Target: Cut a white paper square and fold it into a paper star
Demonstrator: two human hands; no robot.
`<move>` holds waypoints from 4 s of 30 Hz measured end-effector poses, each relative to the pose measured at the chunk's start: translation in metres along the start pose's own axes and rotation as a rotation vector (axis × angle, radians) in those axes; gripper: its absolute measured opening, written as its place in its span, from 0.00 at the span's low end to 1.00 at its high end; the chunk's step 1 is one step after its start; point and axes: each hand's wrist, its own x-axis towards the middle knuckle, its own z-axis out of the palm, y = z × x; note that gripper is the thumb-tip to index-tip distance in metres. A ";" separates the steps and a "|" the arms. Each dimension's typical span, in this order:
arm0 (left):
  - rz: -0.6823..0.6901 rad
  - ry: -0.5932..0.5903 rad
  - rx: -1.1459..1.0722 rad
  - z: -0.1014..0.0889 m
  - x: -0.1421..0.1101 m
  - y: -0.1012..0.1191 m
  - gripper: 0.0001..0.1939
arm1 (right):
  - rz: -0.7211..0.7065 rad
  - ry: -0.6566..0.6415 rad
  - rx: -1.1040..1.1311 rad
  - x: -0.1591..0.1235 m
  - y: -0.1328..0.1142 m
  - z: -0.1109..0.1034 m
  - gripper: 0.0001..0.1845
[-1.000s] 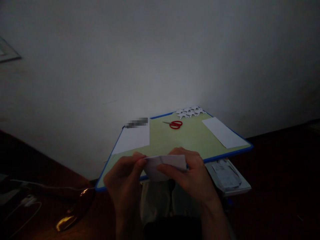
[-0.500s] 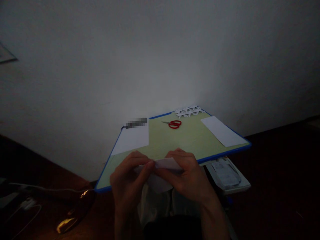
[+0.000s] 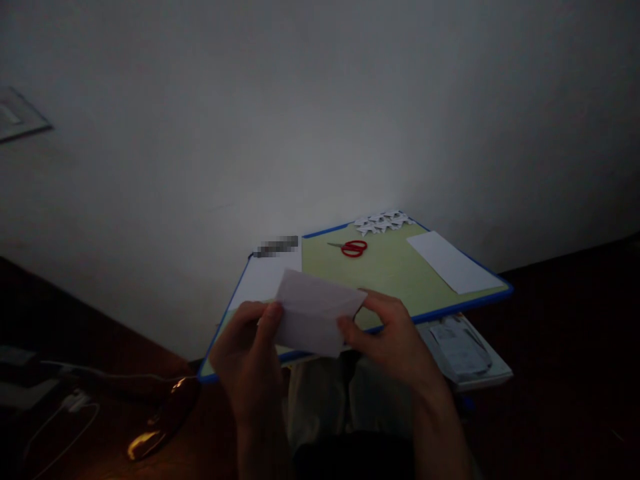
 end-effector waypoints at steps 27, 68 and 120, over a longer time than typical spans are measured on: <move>-0.476 -0.258 -0.070 0.006 -0.007 0.003 0.12 | -0.207 -0.003 -0.084 0.002 -0.014 0.011 0.08; -0.219 -0.375 0.103 -0.015 0.009 0.000 0.10 | 0.136 0.374 0.151 -0.004 0.002 -0.015 0.10; -0.232 -0.040 0.032 0.027 -0.007 -0.018 0.21 | 0.319 0.219 0.198 0.011 -0.013 0.026 0.21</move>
